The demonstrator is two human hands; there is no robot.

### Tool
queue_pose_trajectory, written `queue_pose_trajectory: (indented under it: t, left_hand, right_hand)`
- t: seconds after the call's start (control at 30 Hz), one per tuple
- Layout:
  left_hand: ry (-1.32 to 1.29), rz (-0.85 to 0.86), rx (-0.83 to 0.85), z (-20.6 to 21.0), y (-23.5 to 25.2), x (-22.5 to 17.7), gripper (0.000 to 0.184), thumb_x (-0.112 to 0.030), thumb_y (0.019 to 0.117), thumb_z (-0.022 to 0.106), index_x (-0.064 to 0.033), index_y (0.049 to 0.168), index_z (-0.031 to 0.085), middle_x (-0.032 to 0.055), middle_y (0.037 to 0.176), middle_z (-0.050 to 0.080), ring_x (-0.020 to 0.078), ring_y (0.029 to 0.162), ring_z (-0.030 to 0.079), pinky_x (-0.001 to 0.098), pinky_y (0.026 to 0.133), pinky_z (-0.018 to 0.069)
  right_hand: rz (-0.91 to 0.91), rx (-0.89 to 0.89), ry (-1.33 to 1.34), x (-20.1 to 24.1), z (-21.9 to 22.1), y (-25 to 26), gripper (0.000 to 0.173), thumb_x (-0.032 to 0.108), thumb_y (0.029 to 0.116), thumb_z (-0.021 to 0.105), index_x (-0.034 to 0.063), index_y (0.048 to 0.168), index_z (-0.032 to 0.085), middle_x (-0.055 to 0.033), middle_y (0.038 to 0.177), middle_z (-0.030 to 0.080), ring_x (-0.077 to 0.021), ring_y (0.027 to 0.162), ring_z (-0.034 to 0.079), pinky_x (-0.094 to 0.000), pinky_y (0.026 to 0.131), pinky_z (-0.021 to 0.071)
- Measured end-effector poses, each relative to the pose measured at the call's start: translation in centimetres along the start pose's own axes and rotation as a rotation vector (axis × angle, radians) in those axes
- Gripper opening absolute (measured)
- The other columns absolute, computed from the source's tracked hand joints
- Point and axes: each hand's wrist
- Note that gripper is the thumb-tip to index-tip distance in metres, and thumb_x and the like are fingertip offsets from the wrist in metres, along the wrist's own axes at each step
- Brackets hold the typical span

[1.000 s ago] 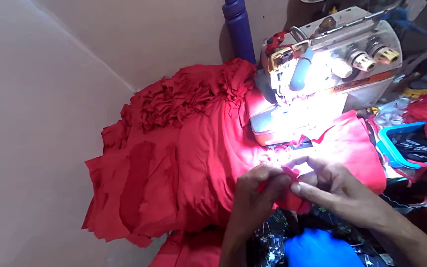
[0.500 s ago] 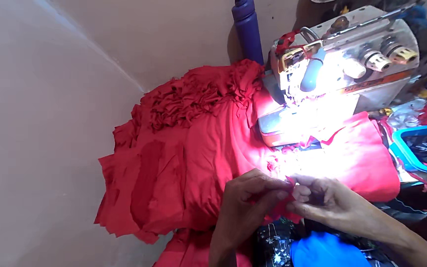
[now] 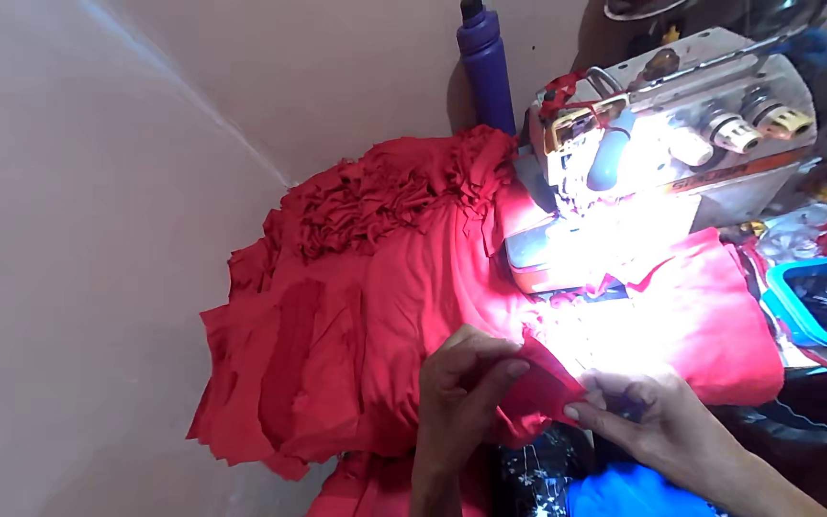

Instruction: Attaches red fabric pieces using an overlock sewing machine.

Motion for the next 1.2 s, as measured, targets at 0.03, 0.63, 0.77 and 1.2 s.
queue_pose_trajectory:
  t: [0.03, 0.63, 0.77, 1.2]
  left_hand:
    - [0.005, 0.025, 0.009, 0.0, 0.5, -0.1, 0.012, -0.02, 0.0974, 0.068, -0.0127, 0.101, 0.076, -0.011, 0.092, 0.069, -0.0053, 0.087, 0.062, 0.0124, 0.078, 0.0527]
    - [0.897, -0.026, -0.059, 8.1, 10.4, 8.1, 0.016, -0.017, 0.0888, 0.074, -0.0043, 0.099, 0.075, 0.0137, 0.099, 0.069, 0.0325, 0.094, 0.062, 0.051, 0.079, 0.044]
    - [1.027, 0.127, -0.131, 10.2, 7.2, 7.6, 0.012, -0.018, 0.0871, 0.074, -0.0071, 0.084, 0.078, 0.0109, 0.086, 0.073, 0.0291, 0.088, 0.069, 0.046, 0.084, 0.0497]
    - [0.916, -0.166, -0.04, 11.0, 8.2, 7.7, 0.03, -0.014, 0.0948, 0.064, -0.0078, 0.123, 0.073, 0.0121, 0.123, 0.071, 0.0294, 0.118, 0.065, 0.0486, 0.103, 0.0473]
  right_hand:
    - [-0.048, -0.032, -0.036, 0.1, -0.1, 0.2, 0.018, 0.024, 0.0903, 0.067, 0.007, 0.088, 0.073, 0.0082, 0.069, 0.065, 0.0136, 0.063, 0.053, -0.0044, 0.058, 0.0432]
    - [0.164, -0.422, -0.195, -5.4, -0.9, 4.9, 0.032, 0.026, 0.0939, 0.063, -0.002, 0.106, 0.073, -0.0048, 0.085, 0.07, -0.0041, 0.075, 0.064, -0.0228, 0.07, 0.053]
    - [0.142, -0.456, -0.128, -5.3, -0.5, 2.5, 0.025, 0.023, 0.0939, 0.064, 0.0003, 0.098, 0.074, -0.0034, 0.094, 0.073, 0.0048, 0.083, 0.065, -0.0119, 0.074, 0.0525]
    - [0.053, -0.581, -0.038, -6.1, -1.5, 6.0, 0.022, 0.01, 0.0933, 0.064, -0.0065, 0.107, 0.072, -0.0024, 0.084, 0.073, 0.0034, 0.069, 0.068, -0.0132, 0.066, 0.0587]
Point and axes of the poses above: each hand's wrist, its own y-axis towards the middle knuckle, its own z-axis out of the palm, x = y × z
